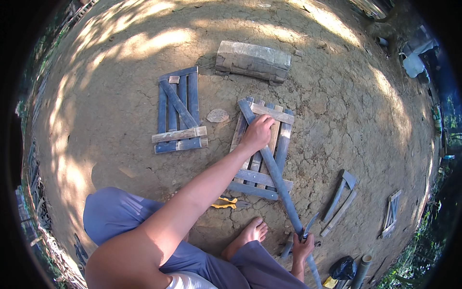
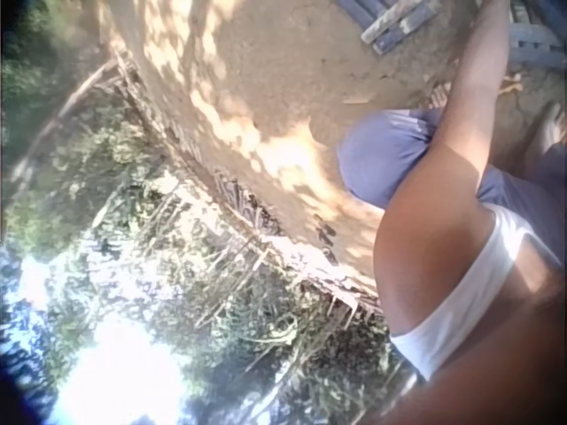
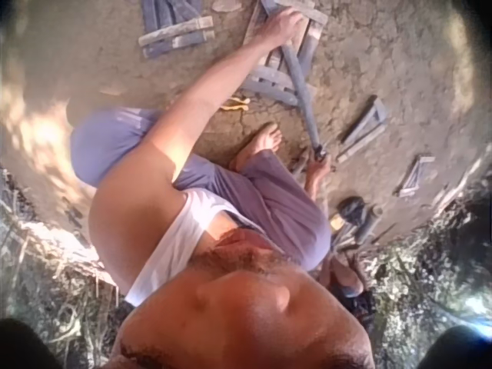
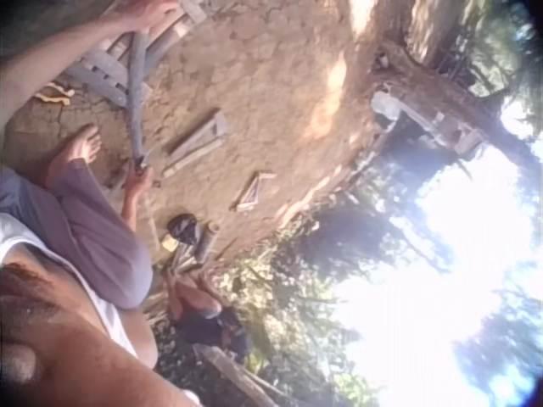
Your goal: The person constructs a wooden slatted panel by aligning strips, securing them with a cross-brace using an axe as a hammer, and then uses a knife to cut a long piece of material.
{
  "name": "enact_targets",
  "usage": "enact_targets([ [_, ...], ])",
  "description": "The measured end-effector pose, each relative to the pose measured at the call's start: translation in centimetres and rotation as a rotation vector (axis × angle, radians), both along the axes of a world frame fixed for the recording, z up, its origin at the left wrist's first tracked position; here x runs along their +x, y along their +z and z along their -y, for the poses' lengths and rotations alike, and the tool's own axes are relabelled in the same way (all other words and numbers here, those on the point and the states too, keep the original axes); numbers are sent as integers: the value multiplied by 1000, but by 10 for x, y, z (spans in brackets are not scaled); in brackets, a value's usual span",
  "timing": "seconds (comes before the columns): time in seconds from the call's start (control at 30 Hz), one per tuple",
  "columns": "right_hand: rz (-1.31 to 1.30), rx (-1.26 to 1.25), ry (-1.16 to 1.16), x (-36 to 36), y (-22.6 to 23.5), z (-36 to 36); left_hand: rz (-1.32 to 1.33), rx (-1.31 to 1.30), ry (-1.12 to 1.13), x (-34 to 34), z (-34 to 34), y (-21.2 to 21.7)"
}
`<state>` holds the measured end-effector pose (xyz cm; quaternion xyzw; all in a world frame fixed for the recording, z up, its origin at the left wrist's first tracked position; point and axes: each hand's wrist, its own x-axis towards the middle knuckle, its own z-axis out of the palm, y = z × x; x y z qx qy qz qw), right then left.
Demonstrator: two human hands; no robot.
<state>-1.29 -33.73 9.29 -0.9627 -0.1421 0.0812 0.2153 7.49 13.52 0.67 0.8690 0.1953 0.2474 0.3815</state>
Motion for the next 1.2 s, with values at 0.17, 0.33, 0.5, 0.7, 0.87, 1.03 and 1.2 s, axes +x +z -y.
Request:
enact_targets([
  [0.17, -46, -3, -33, -5, -1, 4, -89, 92, 57, 17, 8, 9],
  [0.33, -82, -15, -63, -6, -1, 8, -112, 214, 73, 20, 18, 4],
  [0.5, -65, 1, -29, -9, 1, 8, -163, 227, 52, 22, 20, 3],
  [0.7, -38, 1, 2, -6, -1, 9, -257, 183, 23, 23, 14, 6],
  [0.87, -28, -21, 3, -5, 0, 10, -336, 145, 18, 24, 18, 18],
  [1.03, -138, -50, -27, 3, 9, 2, -283, 240, 98, 21, 15, 10],
  [1.2, -98, -74, -44, 61, 36, -21, -251, 213, -31, 15, 13, 11],
])
